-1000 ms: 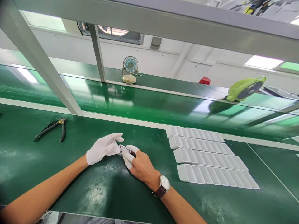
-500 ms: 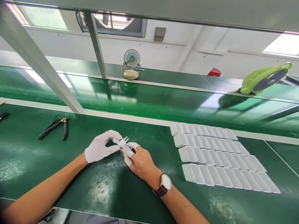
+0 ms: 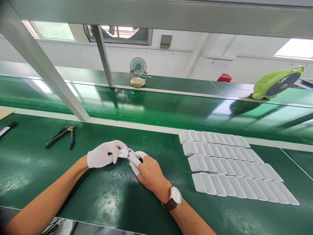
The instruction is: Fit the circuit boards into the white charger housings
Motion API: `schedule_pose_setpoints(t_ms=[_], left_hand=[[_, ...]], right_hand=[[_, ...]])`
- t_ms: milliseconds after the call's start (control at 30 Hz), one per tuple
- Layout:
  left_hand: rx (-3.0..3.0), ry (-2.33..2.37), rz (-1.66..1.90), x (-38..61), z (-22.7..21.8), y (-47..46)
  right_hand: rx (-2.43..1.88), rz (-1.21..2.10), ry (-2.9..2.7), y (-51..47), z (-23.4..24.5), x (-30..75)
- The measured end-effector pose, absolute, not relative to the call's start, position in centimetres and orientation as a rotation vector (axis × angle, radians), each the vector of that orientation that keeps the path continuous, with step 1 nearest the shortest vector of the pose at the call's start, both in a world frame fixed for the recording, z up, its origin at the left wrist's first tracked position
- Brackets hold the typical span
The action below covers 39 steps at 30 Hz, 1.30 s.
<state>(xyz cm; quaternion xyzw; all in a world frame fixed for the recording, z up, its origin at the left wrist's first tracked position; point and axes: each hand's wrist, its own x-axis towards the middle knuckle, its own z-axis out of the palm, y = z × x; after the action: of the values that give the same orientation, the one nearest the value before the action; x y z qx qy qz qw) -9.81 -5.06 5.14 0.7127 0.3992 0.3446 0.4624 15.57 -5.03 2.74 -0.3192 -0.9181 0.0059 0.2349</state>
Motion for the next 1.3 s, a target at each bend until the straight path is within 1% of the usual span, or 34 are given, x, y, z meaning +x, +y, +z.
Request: schedule_pose_setpoints(t_ms=[100, 233, 300, 367, 467, 633, 767, 933, 1067, 1300], left_hand=[[1.828, 0.987, 0.792, -10.0, 6.2, -5.3], [1.767, 1.058, 0.861, -9.3, 6.5, -5.5], [1.681, 1.182, 0.867, -8.9, 6.1, -5.4], [1.611, 1.268, 0.808, -8.7, 5.7, -5.2], [1.547, 1.287, 0.710, -8.9, 5.6, -4.9], [1.460, 1.293, 0.646, -9.1, 5.8, -4.8], [1.459, 1.307, 0.628, -9.0, 5.8, -4.8], [1.472, 1.313, 0.615, -9.0, 5.7, -4.7], [1.486, 1.328, 0.620, -9.1, 5.5, -4.7], [1.479, 1.365, 0.605, -9.1, 5.4, -4.6]], right_hand=[[-0.849, -0.100, -2.525, -5.1, 2.6, 15.6], [-0.781, -0.176, -2.542, -5.3, 3.1, 15.8], [-0.788, -0.103, -2.560, -5.3, 3.8, 15.8], [-0.842, 0.045, -2.543, -5.0, 4.5, 15.8], [-0.891, 0.265, -2.457, -4.2, 5.4, 15.6], [-0.870, 0.396, -2.522, -2.2, 6.9, 14.9], [-0.808, 0.400, -2.728, -1.1, 8.9, 14.3], [-0.714, 0.324, -2.923, -0.3, 10.6, 13.6], [-0.690, 0.263, -3.042, 0.2, 11.1, 12.9], [-0.676, 0.188, -3.081, 1.0, 10.7, 12.5]])
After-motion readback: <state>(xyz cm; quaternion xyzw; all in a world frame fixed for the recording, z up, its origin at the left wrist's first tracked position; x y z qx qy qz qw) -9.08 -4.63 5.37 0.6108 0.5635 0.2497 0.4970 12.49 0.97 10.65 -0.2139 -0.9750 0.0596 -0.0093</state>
